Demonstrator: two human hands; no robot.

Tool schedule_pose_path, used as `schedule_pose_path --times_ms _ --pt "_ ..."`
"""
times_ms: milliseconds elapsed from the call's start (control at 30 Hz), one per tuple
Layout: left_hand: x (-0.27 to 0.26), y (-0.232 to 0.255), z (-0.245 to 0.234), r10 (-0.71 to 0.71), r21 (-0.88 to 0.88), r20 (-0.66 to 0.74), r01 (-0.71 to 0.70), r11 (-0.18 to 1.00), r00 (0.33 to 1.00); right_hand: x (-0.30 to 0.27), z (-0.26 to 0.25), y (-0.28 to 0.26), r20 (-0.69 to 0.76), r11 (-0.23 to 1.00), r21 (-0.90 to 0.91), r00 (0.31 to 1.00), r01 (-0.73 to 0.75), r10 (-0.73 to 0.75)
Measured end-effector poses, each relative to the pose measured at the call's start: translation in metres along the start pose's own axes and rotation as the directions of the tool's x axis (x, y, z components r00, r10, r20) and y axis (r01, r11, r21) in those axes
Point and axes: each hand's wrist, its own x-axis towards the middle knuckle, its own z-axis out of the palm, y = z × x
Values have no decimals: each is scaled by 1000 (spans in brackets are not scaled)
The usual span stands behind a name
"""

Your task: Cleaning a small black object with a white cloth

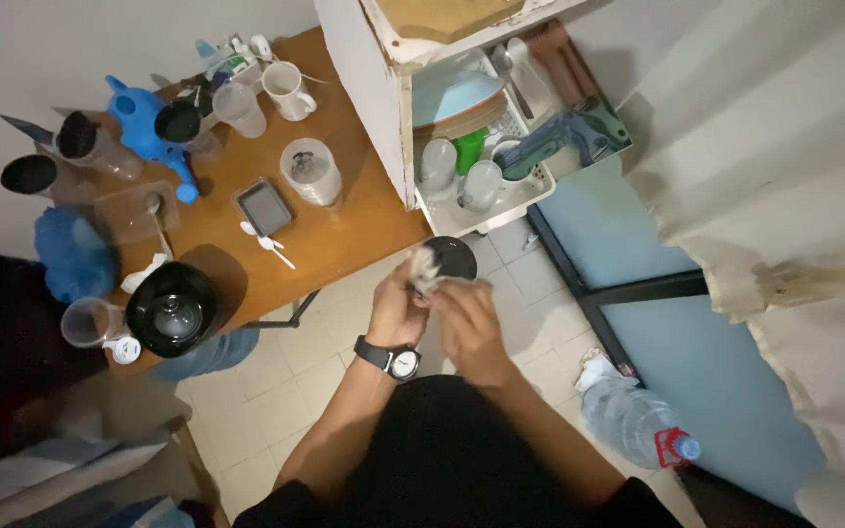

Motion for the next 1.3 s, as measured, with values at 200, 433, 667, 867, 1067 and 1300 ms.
schedule_pose_path --times_ms 200,433,667,867,1067,1300 --pt "-42 10 20 -12 34 136 8 999 991 35 -25 24 -80 900 168 904 -403 420" --pt "-21 15 5 85 27 64 -87 996 994 19 -5 16 6 559 149 566 -816 824" --pt "-21 14 16 201 -48 -77 -205 978 977 11 18 -9 -102 1000 13 995 -7 8" --pt "-19 24 2 69 -148 -61 -78 986 996 15 4 -1 -12 982 67 984 177 -177" --pt "-40 35 11 39 -141 55 -31 989 998 13 3 14 -128 985 147 986 -85 104" --pt "9 11 -36 -4 -12 165 6 1000 986 31 4 23 101 478 550 623 -685 776"
